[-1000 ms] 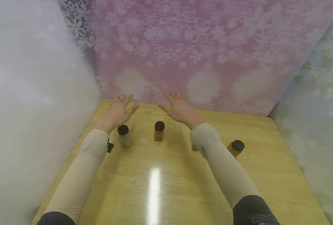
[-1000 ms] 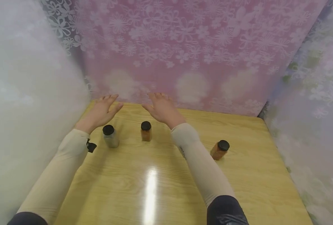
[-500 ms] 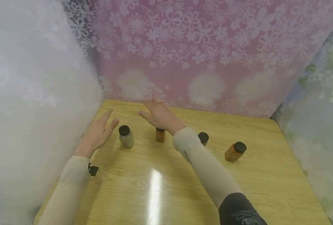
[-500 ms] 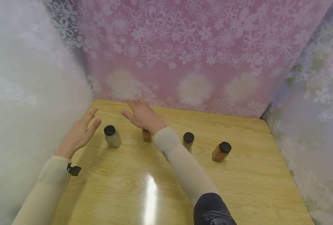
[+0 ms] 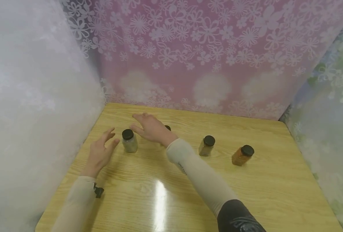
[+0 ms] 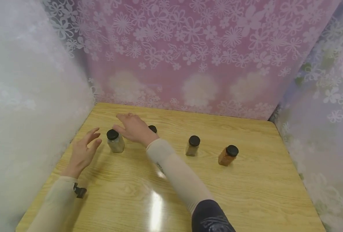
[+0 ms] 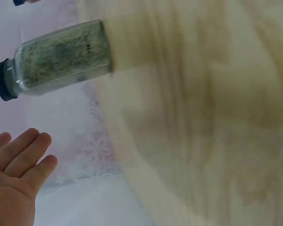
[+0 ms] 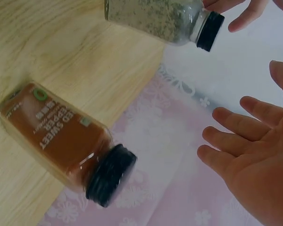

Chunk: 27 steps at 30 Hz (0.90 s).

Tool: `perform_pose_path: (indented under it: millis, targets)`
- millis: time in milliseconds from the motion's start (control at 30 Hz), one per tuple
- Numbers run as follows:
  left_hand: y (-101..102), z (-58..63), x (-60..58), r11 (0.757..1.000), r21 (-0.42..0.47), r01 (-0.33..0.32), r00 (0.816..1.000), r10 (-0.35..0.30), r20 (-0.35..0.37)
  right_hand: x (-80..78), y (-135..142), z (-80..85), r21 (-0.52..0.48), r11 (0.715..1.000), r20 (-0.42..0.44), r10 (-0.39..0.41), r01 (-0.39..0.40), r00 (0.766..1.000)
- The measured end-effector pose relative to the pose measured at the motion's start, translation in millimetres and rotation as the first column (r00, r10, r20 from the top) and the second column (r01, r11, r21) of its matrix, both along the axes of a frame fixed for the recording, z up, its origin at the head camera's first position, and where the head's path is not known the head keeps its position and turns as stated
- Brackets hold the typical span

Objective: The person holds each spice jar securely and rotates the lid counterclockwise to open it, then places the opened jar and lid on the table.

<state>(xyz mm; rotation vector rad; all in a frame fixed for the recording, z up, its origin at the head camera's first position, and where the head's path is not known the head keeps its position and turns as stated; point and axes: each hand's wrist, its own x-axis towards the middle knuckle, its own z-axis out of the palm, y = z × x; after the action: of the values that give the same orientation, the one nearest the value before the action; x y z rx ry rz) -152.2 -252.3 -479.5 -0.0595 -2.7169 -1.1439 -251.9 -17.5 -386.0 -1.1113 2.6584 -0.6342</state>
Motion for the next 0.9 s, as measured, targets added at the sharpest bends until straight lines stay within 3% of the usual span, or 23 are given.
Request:
perform_pose_path:
  millis: [267,567,767,900]
  targets:
    - [4.2,-13.4,-1.2,0.999,-0.013,0.034,0.990,-0.032,0.139,7.3,-11.5,-11.0,-0.010,1.000,0.029,0.028,-0.028,0.999]
    - [13.3,-31.7,-3.5,0.998,-0.012,0.065,0.995,-0.064,0.079,12.9,-24.3,-29.4,0.040,0.996,-0.009,0.075,-0.075,0.997]
    - [15.8,-37.0,-7.9,0.997,0.039,0.064,0.997,-0.065,0.029,13.9,-28.3,-38.3,0.016,0.994,-0.081,0.111,-0.110,0.991]
    - [17.0,-38.9,-12.5,0.997,0.042,0.069,0.997,-0.070,0.029,15.3,-28.7,-39.5,0.015,0.994,-0.085,0.110,-0.109,0.990]
